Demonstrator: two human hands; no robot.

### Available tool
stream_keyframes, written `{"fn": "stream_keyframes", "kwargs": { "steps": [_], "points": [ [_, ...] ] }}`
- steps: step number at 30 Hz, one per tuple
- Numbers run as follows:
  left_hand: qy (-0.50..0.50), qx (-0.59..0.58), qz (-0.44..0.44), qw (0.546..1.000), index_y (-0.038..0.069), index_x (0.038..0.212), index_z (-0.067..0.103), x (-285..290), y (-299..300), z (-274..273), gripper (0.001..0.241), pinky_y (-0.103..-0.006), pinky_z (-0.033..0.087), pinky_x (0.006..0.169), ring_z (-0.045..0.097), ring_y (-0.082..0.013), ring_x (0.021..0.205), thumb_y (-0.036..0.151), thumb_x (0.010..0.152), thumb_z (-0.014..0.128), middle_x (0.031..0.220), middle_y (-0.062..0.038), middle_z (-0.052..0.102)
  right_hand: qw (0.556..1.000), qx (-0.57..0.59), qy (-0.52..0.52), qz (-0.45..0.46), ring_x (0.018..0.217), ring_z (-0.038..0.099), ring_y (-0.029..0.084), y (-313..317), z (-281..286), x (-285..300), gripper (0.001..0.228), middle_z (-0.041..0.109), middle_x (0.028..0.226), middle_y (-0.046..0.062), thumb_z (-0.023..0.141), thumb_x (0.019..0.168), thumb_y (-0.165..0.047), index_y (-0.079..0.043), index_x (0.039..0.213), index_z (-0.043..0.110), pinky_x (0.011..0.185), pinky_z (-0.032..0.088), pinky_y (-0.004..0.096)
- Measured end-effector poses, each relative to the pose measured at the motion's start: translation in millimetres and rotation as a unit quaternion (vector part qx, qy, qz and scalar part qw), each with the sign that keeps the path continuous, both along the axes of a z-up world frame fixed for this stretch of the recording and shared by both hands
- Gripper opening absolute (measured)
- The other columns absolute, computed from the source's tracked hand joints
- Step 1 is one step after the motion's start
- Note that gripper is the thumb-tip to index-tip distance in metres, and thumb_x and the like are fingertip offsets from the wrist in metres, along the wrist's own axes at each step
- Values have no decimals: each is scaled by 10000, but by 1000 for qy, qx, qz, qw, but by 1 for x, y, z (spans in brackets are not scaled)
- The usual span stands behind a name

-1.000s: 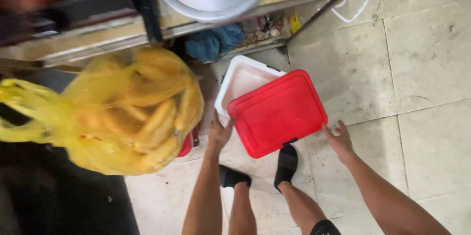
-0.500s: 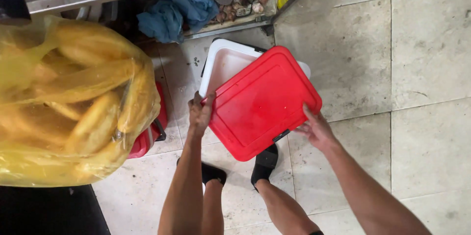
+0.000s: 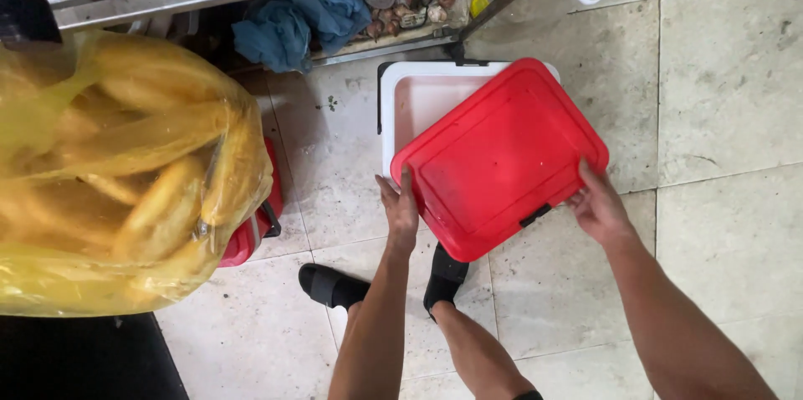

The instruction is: Chopping cucumbers on a wooden board and filling a large pot with water from a sink.

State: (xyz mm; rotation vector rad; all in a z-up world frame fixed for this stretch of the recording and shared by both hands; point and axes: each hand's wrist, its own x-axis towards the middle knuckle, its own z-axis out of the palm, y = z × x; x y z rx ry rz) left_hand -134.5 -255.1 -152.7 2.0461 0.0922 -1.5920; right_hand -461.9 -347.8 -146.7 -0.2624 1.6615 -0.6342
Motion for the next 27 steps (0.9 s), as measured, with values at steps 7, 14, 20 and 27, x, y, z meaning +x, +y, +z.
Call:
{"fn": "stream_keyframes", "kwargs": {
  "steps": [7, 14, 20, 27],
  "points": [
    [-190, -259, -387, 864, 164, 1667, 177, -9, 76, -50, 629, -571, 326, 1180, 267, -579, 1447, 375, 1089, 304, 1624, -383, 150, 983, 80, -150, -70, 840, 673, 203, 138, 7, -57, 201, 763, 1008, 19, 736, 941, -330, -179, 1073, 732, 823, 500, 350],
    [-332, -66, -415, 845, 190, 1637, -6, 64, -44, -49, 1022, -579, 372, 1163, 307, -417, 1481, 393, 916, 689, 1657, -231, 199, 985, 99, -91, -105, 1100, 554, 214, 205, 59, -104, 443, 585, 1230, 76, 546, 976, -234, -80, 1385, 478, 912, 466, 374],
    [-339, -71, -569, 746, 346, 1624, 57, 64, -162, -63, 977, -621, 278, 1207, 144, -343, 1560, 231, 901, 704, 1715, -59, 91, 985, 119, -40, -117, 1269, 443, 210, 204, 113, -113, 440, 489, 1412, 54, 346, 1031, -201, -95, 1455, 403, 1121, 336, 436],
    [-460, 5, -659, 595, 89, 1130, 611, 65, -126, -104, 404, -352, 511, 595, 593, -132, 620, 469, 991, 626, 984, -58, 637, 988, 42, -81, -126, 1191, 534, 221, 215, 104, -139, 436, 575, 1353, 47, 476, 1011, -252, -120, 1426, 477, 1034, 418, 440]
  ]
}}
